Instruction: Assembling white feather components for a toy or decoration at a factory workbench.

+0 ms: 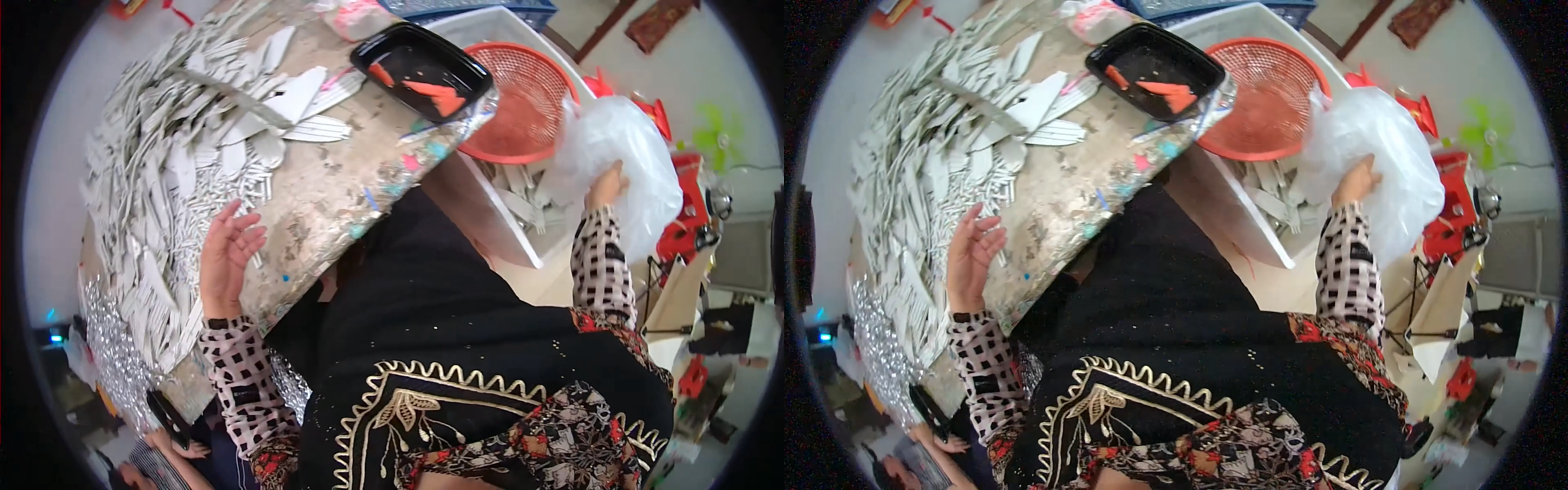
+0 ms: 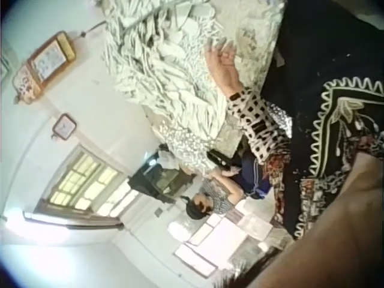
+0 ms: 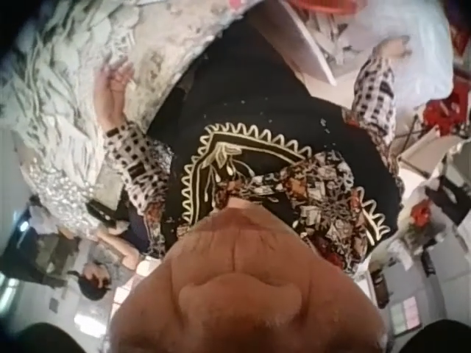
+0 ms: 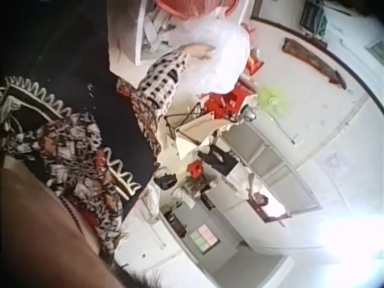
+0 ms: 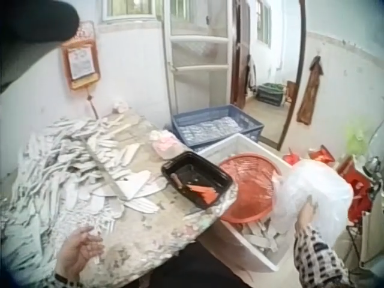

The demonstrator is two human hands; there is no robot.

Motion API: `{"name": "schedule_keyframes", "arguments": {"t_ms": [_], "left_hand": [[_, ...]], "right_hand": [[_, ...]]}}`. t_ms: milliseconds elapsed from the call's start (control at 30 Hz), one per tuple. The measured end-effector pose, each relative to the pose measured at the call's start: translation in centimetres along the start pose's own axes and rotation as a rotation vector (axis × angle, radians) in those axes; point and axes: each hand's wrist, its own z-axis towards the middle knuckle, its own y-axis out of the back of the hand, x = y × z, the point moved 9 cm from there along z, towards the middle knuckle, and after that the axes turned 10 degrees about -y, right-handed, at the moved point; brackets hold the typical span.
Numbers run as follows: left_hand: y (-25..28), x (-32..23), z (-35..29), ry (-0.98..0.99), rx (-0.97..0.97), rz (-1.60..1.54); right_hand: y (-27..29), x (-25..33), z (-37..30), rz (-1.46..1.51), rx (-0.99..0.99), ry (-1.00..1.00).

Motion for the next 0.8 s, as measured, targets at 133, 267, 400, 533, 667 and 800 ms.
{"name": "schedule_keyframes", "arguments": {"t_ms": [133, 267, 400, 533, 667, 800], "left_hand": [[2.9, -0.2, -3.5, 0.035, -0.064, -0.036], [4.0, 0.2, -6.4, 0.055, -0.115, -0.058], [5.5, 0.1, -9.1, 0.016, -0.143, -0.133], [7.4, 0.3, -11.2, -0.075, -0.206, -0.242], [8.5, 0.4, -12.7, -0.146, -0.252, -0.271], [8.5, -0.1, -13.7, -0.188, -0.245, -0.285]], "right_hand": [[-2.5, 0.6, -1.8, 0.335, -0.133, -0.049], [-16.9, -1.6, 0.6, -1.265, 0.714, 0.886], [-14.9, -1.8, 4.1, -1.352, 0.722, 0.832], [-9.7, -3.1, 5.5, -0.921, 0.839, 0.079], [-4.4, 4.5, 0.4, -0.894, 0.79, 0.111], [-0.9, 13.4, -2.3, -0.785, 0.406, 0.804]]}}
